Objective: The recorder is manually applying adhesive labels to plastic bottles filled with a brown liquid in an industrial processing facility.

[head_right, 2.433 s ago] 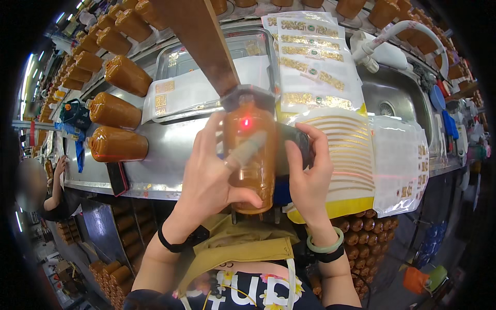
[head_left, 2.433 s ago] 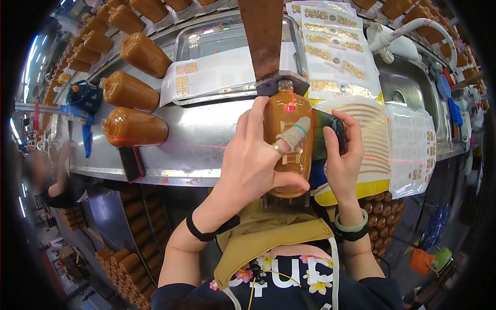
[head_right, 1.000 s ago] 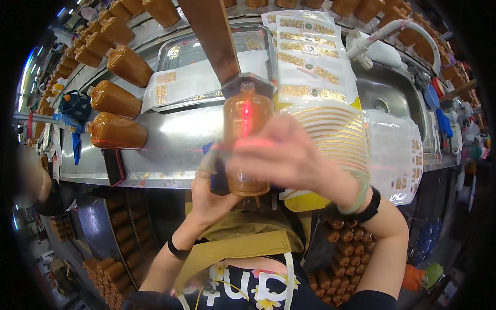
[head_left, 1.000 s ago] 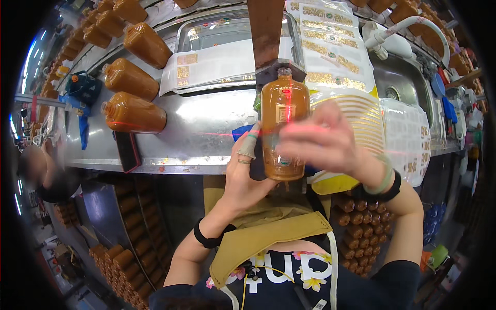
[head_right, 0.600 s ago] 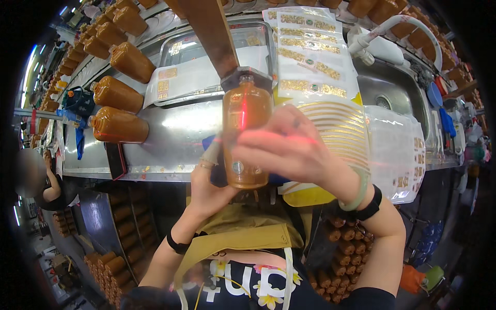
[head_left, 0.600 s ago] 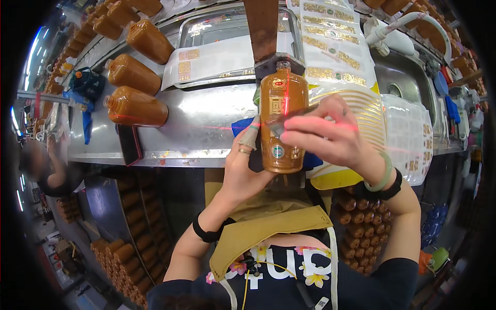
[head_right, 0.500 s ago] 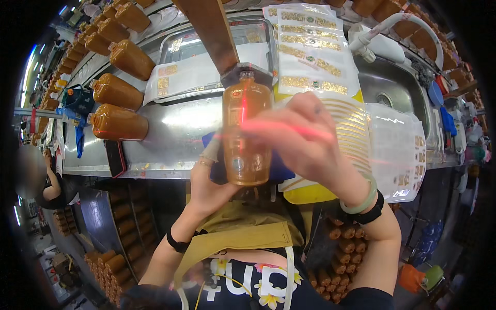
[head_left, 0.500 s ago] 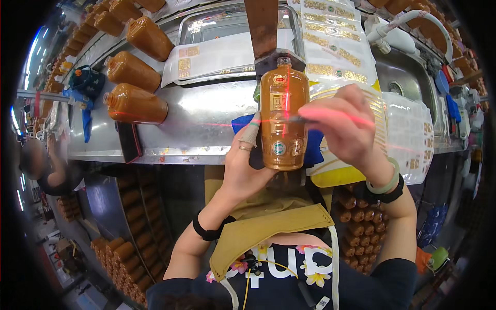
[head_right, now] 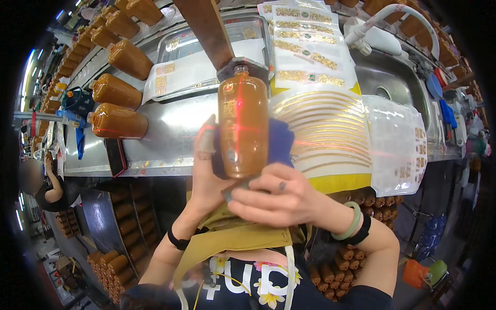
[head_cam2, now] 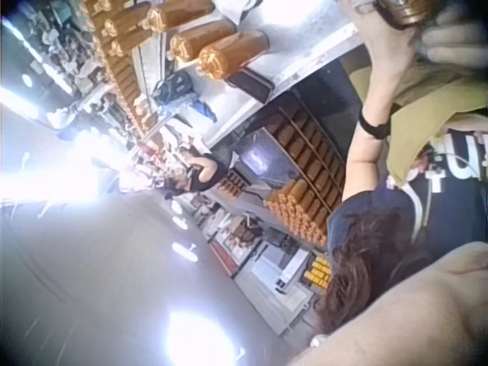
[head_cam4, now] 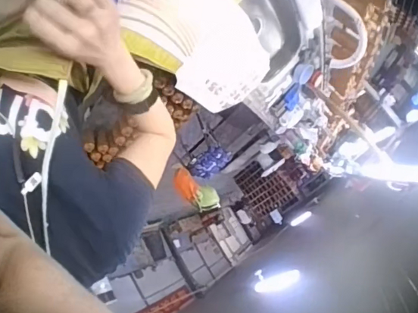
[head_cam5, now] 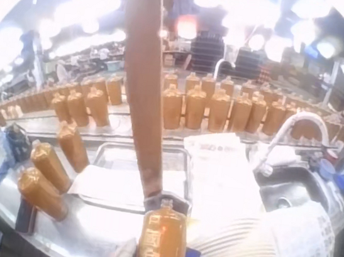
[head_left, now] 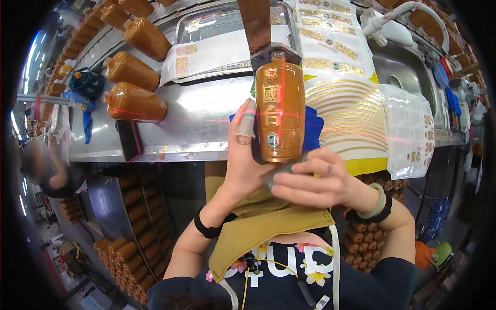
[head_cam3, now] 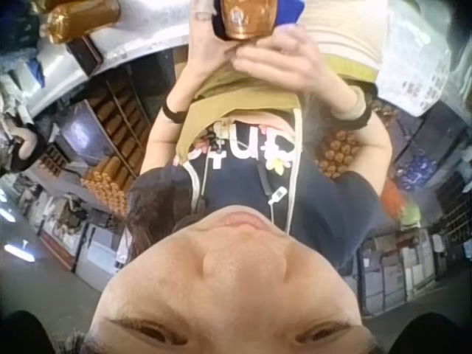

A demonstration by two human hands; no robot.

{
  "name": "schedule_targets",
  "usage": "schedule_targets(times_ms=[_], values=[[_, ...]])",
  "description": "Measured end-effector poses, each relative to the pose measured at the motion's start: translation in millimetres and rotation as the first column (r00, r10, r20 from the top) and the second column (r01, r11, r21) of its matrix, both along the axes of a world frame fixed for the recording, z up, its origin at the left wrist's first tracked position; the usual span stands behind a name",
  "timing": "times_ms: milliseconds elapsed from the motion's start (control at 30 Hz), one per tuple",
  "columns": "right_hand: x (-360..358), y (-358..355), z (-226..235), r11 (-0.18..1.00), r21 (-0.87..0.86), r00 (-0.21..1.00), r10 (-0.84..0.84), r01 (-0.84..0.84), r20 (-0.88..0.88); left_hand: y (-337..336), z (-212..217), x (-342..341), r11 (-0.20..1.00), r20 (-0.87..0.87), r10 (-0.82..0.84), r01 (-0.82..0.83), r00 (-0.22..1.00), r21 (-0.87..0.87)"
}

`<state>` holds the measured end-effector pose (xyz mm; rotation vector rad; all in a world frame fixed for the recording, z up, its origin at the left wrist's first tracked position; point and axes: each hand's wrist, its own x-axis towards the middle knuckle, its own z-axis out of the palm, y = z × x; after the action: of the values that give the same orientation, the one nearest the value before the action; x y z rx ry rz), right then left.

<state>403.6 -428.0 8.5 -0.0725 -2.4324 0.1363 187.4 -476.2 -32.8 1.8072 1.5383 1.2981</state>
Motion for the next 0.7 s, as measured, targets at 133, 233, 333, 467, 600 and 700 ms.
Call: schedule_targets(times_ms=[133, 233, 333, 467, 600, 700], values=[[-4, -2, 4, 0.841, -0.325, 0.861, -0.492, 0.434, -0.125, 0, 0, 1, 0.999, -0.015, 0.012, -0.012, 1.000, -0.033], [-4, -4, 9, 0.946, -0.180, 0.955, -0.286, 0.268, -0.081, -1, 0, -6, 0.999, -0.110, 0.016, -0.020, 0.994, -0.033], [-6, -4, 13, 0.967, -0.175, 0.975, -0.203, 0.185, -0.086, -1, -2, -13, 0.997, -0.166, -0.051, 0.042, 0.985, -0.061], [-6, -3, 13, 0.874, -0.221, 0.886, -0.458, 0.433, -0.077, 1, -5, -15, 0.969, -0.013, -0.105, 0.100, 0.994, -0.227], [-6, -8, 9, 0.972, -0.155, 0.976, -0.193, 0.175, -0.105, 2, -7, -16, 0.952, -0.023, -0.118, 0.107, 0.993, -0.288], [-3, -7, 2, 0.801, -0.302, 0.810, -0.572, 0.517, -0.132, 1, -9, -17, 0.973, -0.095, -0.110, 0.088, 0.989, -0.213]])
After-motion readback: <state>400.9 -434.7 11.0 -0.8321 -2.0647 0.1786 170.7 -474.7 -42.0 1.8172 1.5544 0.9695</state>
